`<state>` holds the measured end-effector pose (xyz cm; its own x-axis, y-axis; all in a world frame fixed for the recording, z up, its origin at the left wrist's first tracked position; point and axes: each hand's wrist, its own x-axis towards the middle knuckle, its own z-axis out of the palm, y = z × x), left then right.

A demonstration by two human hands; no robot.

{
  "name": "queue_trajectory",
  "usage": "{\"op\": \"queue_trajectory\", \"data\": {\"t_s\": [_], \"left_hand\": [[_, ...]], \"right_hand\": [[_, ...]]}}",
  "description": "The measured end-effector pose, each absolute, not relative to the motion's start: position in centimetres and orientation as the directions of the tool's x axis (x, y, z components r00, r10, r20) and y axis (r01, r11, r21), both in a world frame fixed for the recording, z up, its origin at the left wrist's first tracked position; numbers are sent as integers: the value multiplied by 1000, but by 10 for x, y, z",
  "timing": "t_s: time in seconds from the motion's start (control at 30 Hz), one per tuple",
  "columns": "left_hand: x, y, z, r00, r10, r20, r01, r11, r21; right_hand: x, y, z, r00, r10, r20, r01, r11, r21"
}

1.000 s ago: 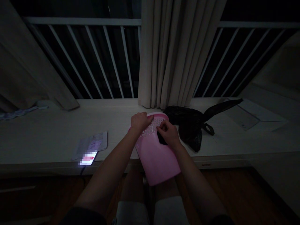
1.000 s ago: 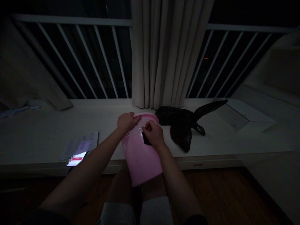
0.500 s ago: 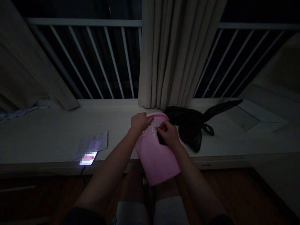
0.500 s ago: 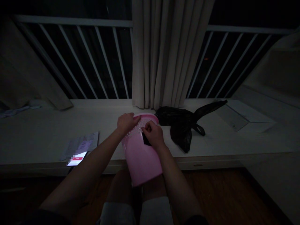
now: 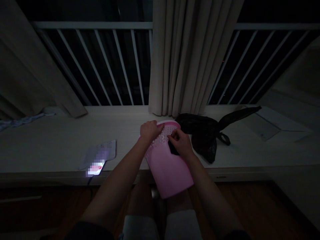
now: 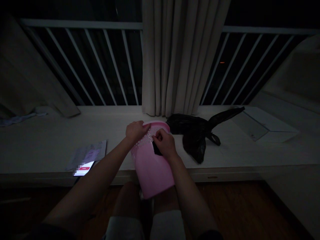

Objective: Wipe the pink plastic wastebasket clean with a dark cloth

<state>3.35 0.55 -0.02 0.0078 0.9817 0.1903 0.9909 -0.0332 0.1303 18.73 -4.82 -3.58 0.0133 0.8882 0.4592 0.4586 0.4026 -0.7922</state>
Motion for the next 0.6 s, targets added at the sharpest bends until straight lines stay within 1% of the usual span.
{"op": "queue_trajectory", "data": {"t_s": [0.6], "left_hand": [[40, 5, 3, -2, 983, 183, 994, -18, 107]], "right_hand": [[193, -44, -38, 31, 891, 453, 438, 395, -808]]}}
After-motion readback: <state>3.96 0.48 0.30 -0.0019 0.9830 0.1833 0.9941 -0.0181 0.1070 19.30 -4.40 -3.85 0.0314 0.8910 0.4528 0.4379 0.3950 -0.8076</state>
